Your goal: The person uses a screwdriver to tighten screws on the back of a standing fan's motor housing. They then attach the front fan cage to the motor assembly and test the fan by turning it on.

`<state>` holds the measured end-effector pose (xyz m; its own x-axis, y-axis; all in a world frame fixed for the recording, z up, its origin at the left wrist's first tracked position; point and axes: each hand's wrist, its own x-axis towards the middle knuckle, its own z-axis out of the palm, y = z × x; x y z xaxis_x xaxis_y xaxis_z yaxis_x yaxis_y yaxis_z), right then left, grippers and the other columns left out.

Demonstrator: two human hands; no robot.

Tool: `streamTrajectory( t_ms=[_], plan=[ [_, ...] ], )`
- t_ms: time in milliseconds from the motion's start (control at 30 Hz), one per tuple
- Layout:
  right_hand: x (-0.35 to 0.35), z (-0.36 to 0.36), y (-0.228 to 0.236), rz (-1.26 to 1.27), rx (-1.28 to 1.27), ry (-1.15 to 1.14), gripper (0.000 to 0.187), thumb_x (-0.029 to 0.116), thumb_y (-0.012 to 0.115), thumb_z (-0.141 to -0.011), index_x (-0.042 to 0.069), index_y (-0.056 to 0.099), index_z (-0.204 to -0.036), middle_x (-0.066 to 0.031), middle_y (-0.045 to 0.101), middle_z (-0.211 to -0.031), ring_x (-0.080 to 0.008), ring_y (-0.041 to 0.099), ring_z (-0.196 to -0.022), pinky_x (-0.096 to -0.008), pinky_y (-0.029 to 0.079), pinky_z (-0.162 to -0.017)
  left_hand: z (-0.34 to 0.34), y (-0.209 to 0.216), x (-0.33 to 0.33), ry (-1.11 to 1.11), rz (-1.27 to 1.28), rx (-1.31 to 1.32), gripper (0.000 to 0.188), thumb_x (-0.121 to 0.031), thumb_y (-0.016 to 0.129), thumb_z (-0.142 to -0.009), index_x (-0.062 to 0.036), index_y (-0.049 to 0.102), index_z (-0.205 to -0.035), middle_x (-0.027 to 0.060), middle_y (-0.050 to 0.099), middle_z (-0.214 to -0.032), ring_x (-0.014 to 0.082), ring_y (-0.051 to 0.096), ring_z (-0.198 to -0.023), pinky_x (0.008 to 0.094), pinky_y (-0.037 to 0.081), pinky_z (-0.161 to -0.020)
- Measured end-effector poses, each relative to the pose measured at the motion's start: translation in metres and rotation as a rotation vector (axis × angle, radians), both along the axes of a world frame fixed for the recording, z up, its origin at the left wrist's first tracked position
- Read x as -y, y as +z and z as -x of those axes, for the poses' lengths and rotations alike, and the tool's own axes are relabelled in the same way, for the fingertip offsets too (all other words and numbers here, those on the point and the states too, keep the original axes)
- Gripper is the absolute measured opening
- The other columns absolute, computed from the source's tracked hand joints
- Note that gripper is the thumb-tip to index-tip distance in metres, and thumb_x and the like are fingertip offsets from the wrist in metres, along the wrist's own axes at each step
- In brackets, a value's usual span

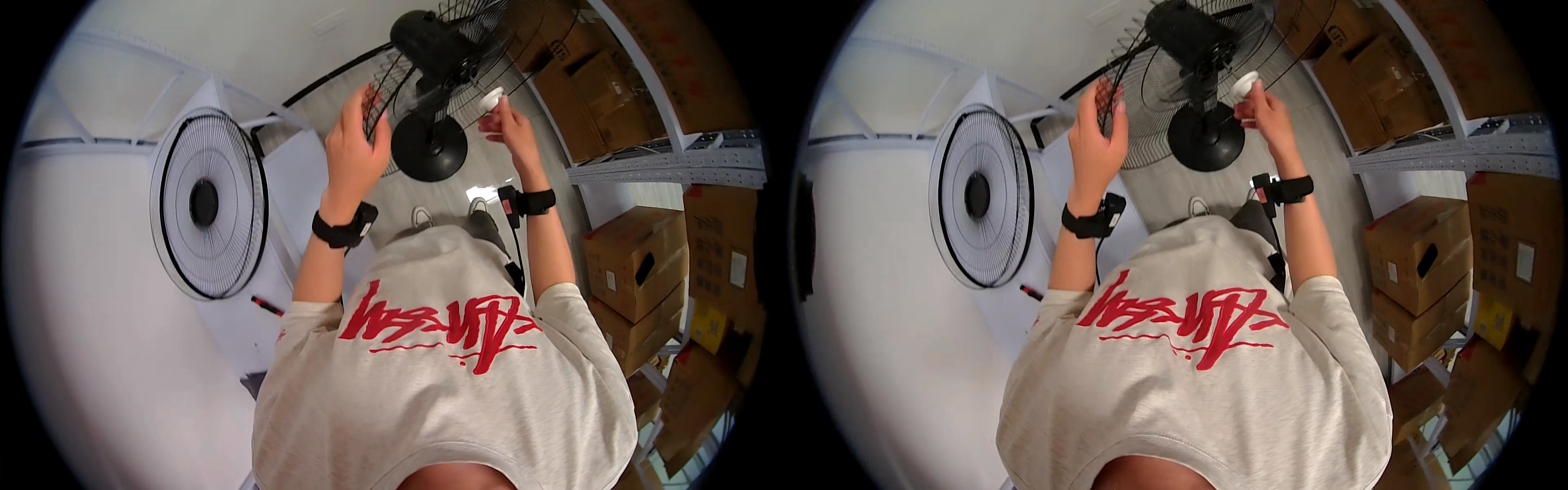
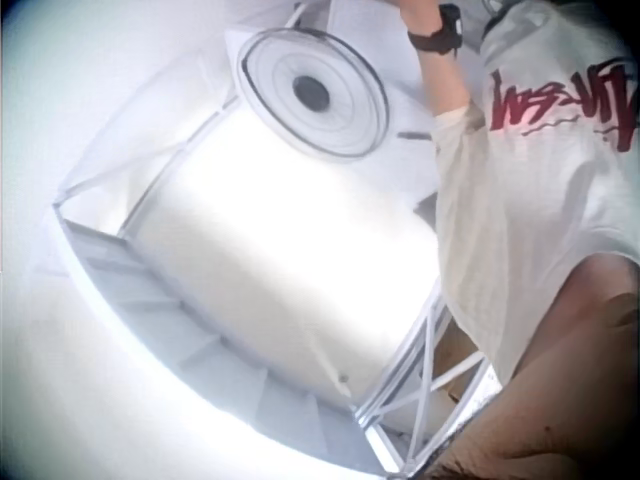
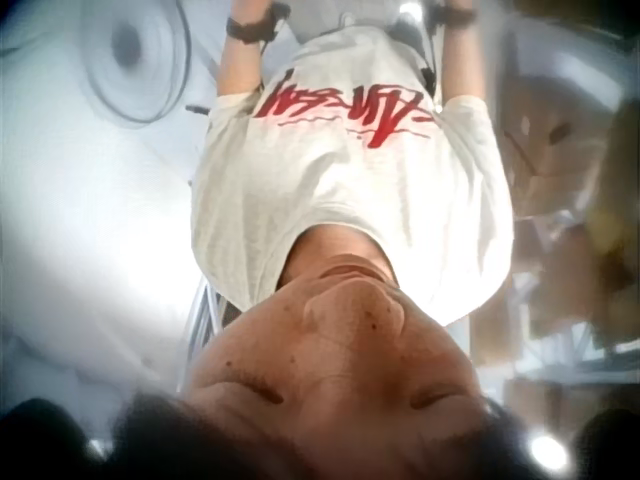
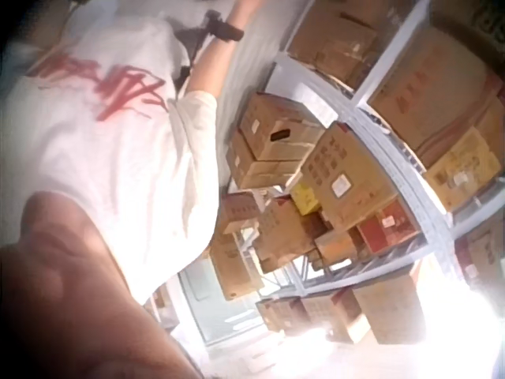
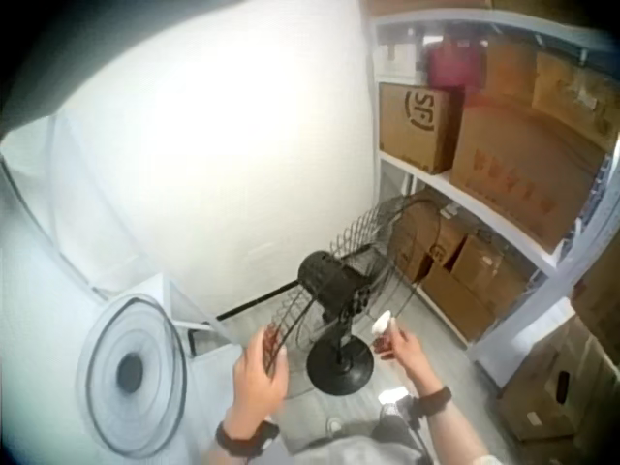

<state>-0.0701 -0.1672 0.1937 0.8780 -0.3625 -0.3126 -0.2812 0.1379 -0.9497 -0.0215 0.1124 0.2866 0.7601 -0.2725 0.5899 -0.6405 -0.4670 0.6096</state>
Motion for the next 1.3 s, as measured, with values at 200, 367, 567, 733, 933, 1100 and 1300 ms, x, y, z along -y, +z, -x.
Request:
streamTrajectory(
  t_ms=[200,367,567,733,933,1100,1300],
  plan=[
    [0.001,0.002,0.001,0.107,0.11,-0.069,0.055,0.036,0.072,-0.095,-0.003,0.053,-0.128,-0.0112,0.071,-0.103,-0.0146,0.071,-0.085,-0.0276,0.055,-0.069,0.002,-0.002,0.006,0.039,-0.012,-0.006,0.038,-0.009,0.064,-0.094,0.0029,0.055,-0.129,0.0154,0.072,-0.11,0.0248,0.071,-0.1,0.0353,0.054,-0.09],
    [0.018,-0.002,0.005,-0.047,-0.072,0.075,0.051,0.042,0.067,-0.097,-0.005,0.061,-0.116,-0.0115,0.073,-0.094,-0.0151,0.071,-0.081,-0.0259,0.054,-0.065,0.01,0.001,0.013,0.093,-0.003,-0.039,0.038,-0.008,0.064,-0.094,0.0029,0.055,-0.129,0.0136,0.072,-0.109,0.0219,0.071,-0.099,0.0332,0.054,-0.09],
    [0.016,0.003,-0.003,-0.002,0.059,0.168,0.054,0.049,0.064,-0.097,-0.004,0.064,-0.109,-0.0106,0.073,-0.088,-0.0142,0.07,-0.074,-0.0257,0.054,-0.062,0.019,0.001,0.027,0.111,0.059,-0.055,0.036,-0.004,0.062,-0.095,0.0041,0.055,-0.129,0.0137,0.072,-0.111,0.0196,0.07,-0.101,0.0314,0.052,-0.092],
    [0.018,0.002,-0.007,-0.041,0.013,0.248,0.053,0.05,0.063,-0.097,-0.002,0.064,-0.107,-0.0086,0.073,-0.085,-0.013,0.07,-0.07,-0.0258,0.053,-0.058,0.032,0.012,0.032,0.173,-0.033,-0.094,0.036,-0.003,0.06,-0.096,0.0064,0.052,-0.13,0.0168,0.071,-0.114,0.0231,0.07,-0.105,0.0335,0.053,-0.093],
    [0.022,0.009,-0.007,-0.018,-0.023,0.324,0.053,0.051,0.061,-0.097,0.0,0.063,-0.109,-0.0071,0.073,-0.083,-0.0122,0.07,-0.069,-0.0252,0.054,-0.058,0.032,0.003,0.023,0.157,0.044,-0.165,0.033,-0.002,0.056,-0.097,0.0064,0.052,-0.129,0.0175,0.071,-0.115,0.0239,0.069,-0.107,0.0332,0.052,-0.095],
    [0.025,0.011,-0.008,-0.071,-0.057,0.259,0.06,0.056,0.055,-0.099,-0.002,0.062,-0.116,-0.0098,0.073,-0.092,-0.0142,0.07,-0.075,-0.0265,0.055,-0.063,0.031,0.001,0.024,0.155,0.065,-0.128,0.034,-0.003,0.058,-0.096,0.0039,0.054,-0.129,0.0167,0.071,-0.115,0.0248,0.069,-0.107,0.0343,0.052,-0.094],
    [0.025,0.0,0.004,-0.161,-0.05,0.195,0.082,0.072,0.035,-0.099,-0.003,0.061,-0.12,-0.0091,0.072,-0.093,-0.0126,0.069,-0.079,-0.0251,0.052,-0.069,0.03,-0.002,0.029,0.137,0.111,-0.121,0.037,-0.006,0.061,-0.095,0.0008,0.054,-0.131,0.0175,0.07,-0.115,0.0291,0.07,-0.104,0.0369,0.053,-0.091]
  ],
)
